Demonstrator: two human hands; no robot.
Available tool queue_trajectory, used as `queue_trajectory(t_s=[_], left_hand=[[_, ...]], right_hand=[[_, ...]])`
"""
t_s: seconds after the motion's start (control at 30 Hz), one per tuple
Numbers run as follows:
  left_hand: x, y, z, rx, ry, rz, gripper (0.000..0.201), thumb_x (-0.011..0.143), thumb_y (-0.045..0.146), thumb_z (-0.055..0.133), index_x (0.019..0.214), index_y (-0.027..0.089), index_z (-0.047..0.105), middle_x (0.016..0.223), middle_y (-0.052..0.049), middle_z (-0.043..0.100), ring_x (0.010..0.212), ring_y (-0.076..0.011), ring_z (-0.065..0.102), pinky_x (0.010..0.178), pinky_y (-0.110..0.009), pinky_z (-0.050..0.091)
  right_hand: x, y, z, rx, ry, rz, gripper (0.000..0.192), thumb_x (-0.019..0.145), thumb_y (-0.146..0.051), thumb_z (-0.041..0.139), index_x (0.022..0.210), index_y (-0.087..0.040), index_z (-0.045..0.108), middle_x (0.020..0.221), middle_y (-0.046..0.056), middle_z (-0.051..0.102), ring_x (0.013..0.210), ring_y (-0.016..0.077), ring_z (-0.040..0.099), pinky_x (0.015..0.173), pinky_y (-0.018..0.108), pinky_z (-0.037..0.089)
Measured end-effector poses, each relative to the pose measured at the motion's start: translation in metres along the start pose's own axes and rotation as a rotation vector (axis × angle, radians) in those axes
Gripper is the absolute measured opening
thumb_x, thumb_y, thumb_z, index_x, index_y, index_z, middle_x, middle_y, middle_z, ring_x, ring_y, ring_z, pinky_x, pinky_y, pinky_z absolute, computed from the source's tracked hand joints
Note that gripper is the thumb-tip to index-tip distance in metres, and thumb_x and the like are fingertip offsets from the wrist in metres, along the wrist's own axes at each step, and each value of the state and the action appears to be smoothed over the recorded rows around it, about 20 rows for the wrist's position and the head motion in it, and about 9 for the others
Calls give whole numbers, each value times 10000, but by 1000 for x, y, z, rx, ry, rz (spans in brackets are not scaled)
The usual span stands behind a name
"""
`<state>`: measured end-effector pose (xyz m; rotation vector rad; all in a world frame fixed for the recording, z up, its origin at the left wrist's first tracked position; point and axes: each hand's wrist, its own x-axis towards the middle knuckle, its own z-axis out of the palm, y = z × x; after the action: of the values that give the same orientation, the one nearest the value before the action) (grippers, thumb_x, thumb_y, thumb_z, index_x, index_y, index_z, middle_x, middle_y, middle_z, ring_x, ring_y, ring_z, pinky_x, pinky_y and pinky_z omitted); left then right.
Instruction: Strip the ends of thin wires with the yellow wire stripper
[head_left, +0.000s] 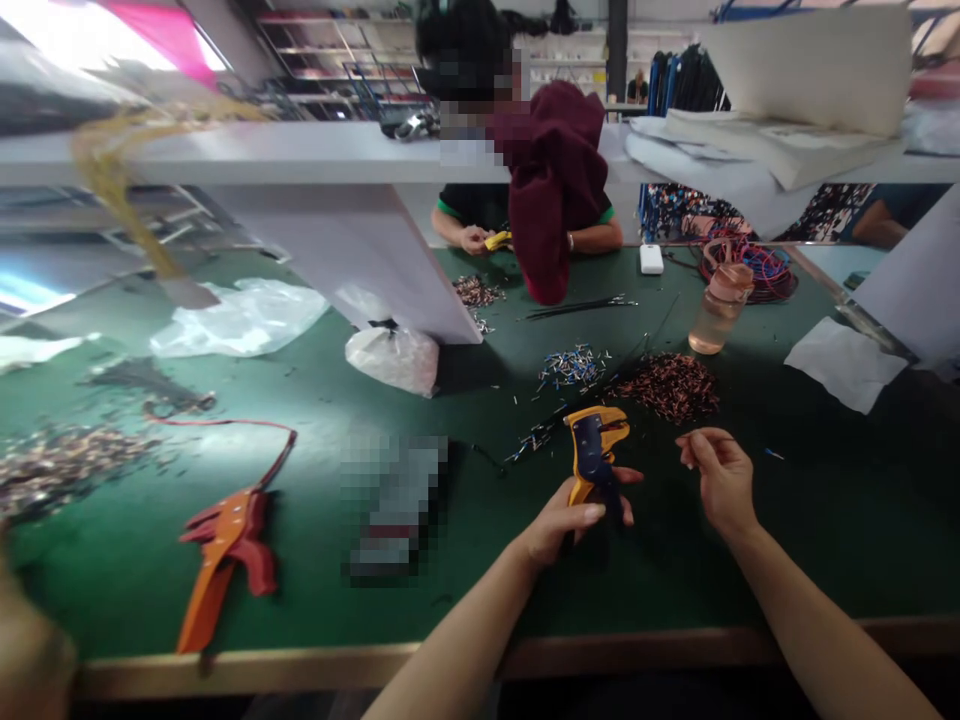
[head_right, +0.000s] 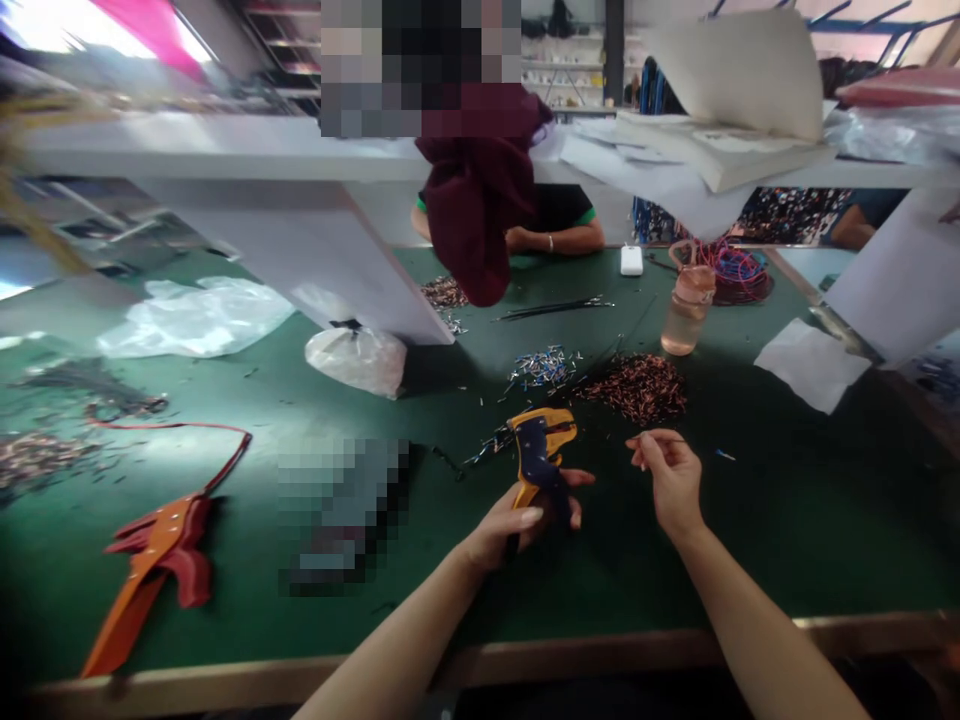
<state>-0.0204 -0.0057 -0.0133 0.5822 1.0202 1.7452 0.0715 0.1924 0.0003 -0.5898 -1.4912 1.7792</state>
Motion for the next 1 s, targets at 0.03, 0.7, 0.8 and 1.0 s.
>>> queue_trajectory(t_s=[0.03, 0.7, 0.8, 1.0], left_hand=[[-1, 0, 0, -14, 9, 27, 641, 680, 447, 772, 1225, 124, 672, 1012, -152, 739, 781, -234, 655, 727, -338, 478], [2, 2, 0, -145, 196, 146, 622, 678, 341, 786, 1247, 123, 662, 1052, -144, 751, 822, -242, 685, 815, -372, 466], [3, 3, 0, -123, 176, 128, 644, 684, 356, 781, 1260, 100, 647, 907, -128, 764, 801, -246, 683, 825, -377, 461], [4, -1, -3, -86, 184, 114, 656, 678, 378, 780, 1258, 104, 643, 869, -124, 760, 804, -251, 679, 804, -370, 464]], right_hand=[[-1, 1, 0, -27, -8, -6, 321, 745, -479, 788, 775, -191, 649, 689, 42, 734, 537, 128, 582, 518, 269, 462], [-11, -2, -2, -211, -398, -65, 172, 887, -372, 663, 821, -220, 708, 924, 69, 781, 644, 143, 643, 571, 269, 521], [-10, 1, -2, -240, -413, -61, 178, 887, -383, 661, 859, -222, 733, 845, 55, 770, 623, 140, 633, 582, 269, 521], [-5, 5, -1, -319, -344, -11, 287, 850, -475, 667, 775, -211, 751, 913, 84, 765, 723, 171, 663, 638, 282, 539]])
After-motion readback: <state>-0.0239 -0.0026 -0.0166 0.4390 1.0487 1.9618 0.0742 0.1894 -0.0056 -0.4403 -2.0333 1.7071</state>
